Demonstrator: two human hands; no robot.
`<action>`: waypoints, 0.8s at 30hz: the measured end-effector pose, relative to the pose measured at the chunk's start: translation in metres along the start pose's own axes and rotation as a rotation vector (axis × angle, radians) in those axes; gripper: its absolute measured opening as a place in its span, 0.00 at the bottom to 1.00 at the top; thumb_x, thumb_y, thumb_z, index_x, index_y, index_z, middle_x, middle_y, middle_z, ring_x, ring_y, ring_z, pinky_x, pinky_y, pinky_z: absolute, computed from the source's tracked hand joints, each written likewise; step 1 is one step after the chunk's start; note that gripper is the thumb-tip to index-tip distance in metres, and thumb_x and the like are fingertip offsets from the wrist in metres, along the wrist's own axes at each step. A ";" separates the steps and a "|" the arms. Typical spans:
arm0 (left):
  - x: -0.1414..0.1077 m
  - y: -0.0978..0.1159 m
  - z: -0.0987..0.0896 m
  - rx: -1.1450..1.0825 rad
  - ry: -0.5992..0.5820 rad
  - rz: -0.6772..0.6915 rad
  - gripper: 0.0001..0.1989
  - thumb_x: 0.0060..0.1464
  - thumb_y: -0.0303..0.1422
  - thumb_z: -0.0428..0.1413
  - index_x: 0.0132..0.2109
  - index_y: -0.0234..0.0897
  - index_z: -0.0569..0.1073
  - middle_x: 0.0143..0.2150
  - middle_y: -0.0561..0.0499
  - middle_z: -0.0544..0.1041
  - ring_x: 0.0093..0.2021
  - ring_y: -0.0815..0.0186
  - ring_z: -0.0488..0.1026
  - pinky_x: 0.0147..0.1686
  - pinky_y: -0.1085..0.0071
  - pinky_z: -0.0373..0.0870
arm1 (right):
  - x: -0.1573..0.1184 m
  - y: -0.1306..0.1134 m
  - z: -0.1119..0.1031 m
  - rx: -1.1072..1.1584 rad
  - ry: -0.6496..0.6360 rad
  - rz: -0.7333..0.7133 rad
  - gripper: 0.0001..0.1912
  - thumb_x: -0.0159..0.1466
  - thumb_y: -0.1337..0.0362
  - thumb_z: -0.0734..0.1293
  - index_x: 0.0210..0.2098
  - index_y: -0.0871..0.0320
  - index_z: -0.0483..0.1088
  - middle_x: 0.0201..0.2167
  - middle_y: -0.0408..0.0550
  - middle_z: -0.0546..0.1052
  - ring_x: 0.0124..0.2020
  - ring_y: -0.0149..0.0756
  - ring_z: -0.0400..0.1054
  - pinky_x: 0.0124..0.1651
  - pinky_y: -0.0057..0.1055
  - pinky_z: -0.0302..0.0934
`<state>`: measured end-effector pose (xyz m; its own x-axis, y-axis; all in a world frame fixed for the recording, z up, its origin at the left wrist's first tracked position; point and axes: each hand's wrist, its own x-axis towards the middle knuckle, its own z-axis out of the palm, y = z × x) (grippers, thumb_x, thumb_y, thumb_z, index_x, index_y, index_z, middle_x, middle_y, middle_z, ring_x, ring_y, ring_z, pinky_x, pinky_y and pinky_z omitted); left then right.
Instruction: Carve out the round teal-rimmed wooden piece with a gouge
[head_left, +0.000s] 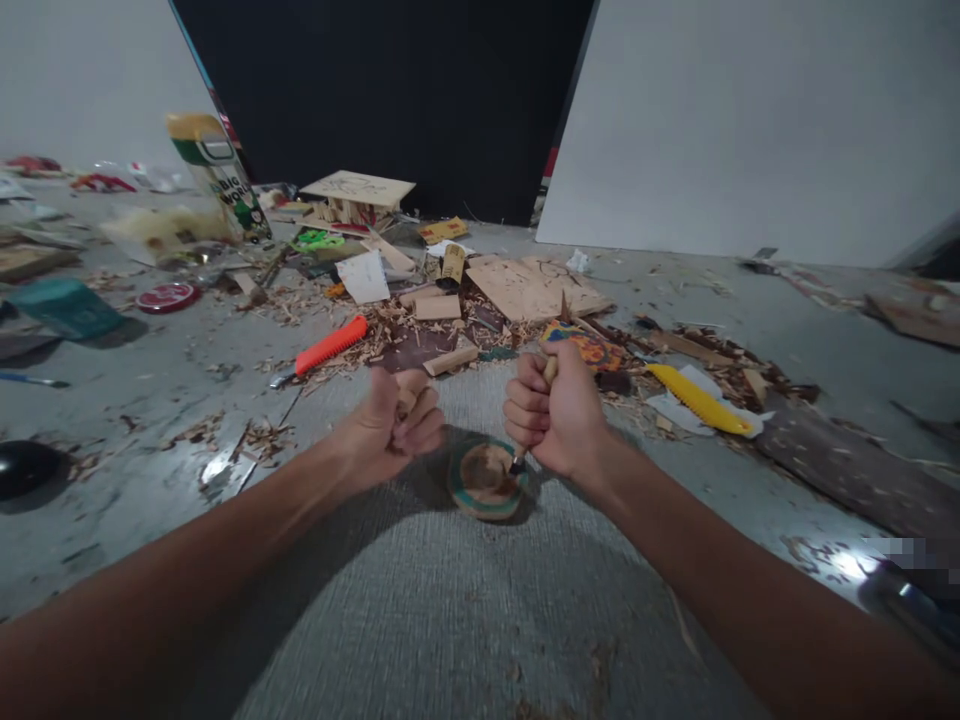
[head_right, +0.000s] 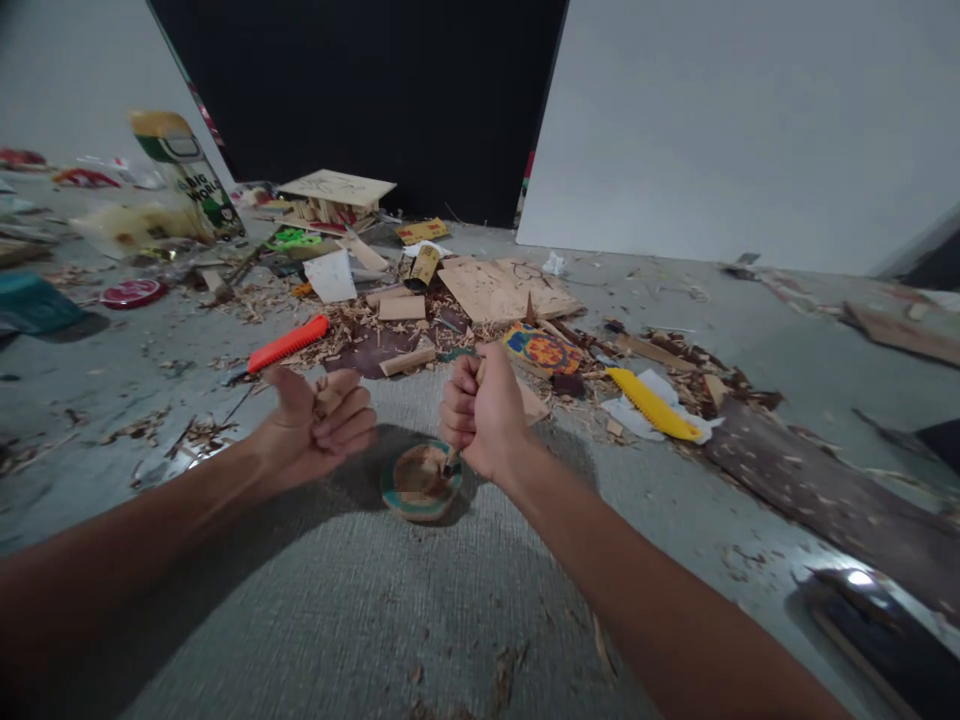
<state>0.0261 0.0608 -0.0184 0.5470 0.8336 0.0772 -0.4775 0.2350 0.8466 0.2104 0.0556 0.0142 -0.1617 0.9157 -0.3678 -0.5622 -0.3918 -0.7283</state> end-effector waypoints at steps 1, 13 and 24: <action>-0.001 0.002 0.002 -0.085 -0.069 -0.050 0.40 0.40 0.62 0.62 0.20 0.37 0.45 0.13 0.62 0.45 0.15 0.78 0.41 0.16 0.75 0.41 | 0.000 0.000 0.000 -0.010 -0.007 -0.002 0.22 0.65 0.56 0.53 0.16 0.53 0.47 0.09 0.32 0.44 0.12 0.25 0.31 0.12 0.23 0.31; -0.013 0.022 0.014 -0.338 -0.406 -0.462 0.42 0.50 0.69 0.24 0.13 0.35 0.50 0.15 0.53 0.46 0.17 0.70 0.48 0.20 0.69 0.45 | -0.004 0.001 0.005 -0.206 -0.083 -0.093 0.24 0.66 0.56 0.53 0.15 0.54 0.54 0.09 0.32 0.46 0.12 0.25 0.31 0.13 0.24 0.30; -0.010 0.001 0.007 -0.138 -0.367 -0.449 0.50 0.39 0.76 0.37 0.47 0.40 0.74 0.42 0.45 0.75 0.38 0.61 0.71 0.33 0.68 0.65 | -0.055 -0.003 0.027 -1.269 -0.278 -0.833 0.05 0.59 0.61 0.73 0.32 0.55 0.79 0.22 0.41 0.76 0.22 0.27 0.63 0.26 0.26 0.53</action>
<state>0.0248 0.0492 -0.0150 0.9063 0.4161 -0.0745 -0.2163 0.6079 0.7640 0.1988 0.0091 0.0518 -0.3845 0.8368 0.3898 0.4462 0.5381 -0.7151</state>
